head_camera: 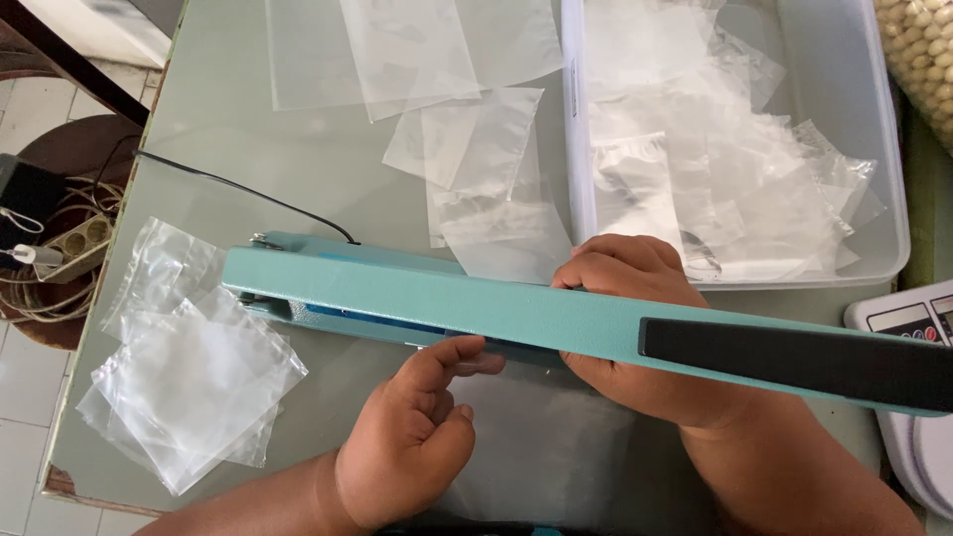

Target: Cutting plastic bags to size with scissors and sealing them using a manual impulse sealer on a workbench.

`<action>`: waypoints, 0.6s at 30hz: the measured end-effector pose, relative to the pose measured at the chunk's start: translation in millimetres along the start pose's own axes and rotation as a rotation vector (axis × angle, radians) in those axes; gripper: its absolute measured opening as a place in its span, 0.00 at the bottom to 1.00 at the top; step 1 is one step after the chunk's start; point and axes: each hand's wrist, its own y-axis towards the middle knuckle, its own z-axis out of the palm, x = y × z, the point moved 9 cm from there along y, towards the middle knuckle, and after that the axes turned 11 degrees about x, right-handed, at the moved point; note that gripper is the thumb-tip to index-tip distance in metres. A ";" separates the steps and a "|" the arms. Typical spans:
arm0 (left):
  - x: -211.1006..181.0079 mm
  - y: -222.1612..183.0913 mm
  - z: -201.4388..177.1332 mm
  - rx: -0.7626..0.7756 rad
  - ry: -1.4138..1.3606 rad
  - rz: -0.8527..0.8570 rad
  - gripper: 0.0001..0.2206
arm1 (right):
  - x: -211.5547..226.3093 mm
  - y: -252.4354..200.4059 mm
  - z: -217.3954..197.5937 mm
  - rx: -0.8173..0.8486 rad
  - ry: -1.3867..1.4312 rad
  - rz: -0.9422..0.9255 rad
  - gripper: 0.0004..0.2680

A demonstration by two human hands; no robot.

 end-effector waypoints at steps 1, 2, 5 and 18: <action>0.4 0.1 -0.2 0.000 0.000 0.000 0.25 | -1.0 -0.3 0.1 0.000 0.000 0.000 0.05; 0.8 0.3 0.2 0.006 -0.007 0.001 0.25 | -2.6 -0.5 0.8 0.007 0.006 0.006 0.06; 1.4 0.4 0.6 0.005 -0.010 -0.013 0.26 | -3.9 -0.1 0.3 0.004 0.028 0.014 0.06; -1.4 -1.3 3.1 0.021 -0.021 0.029 0.26 | -46.6 -18.2 -7.7 -0.155 0.516 0.091 0.09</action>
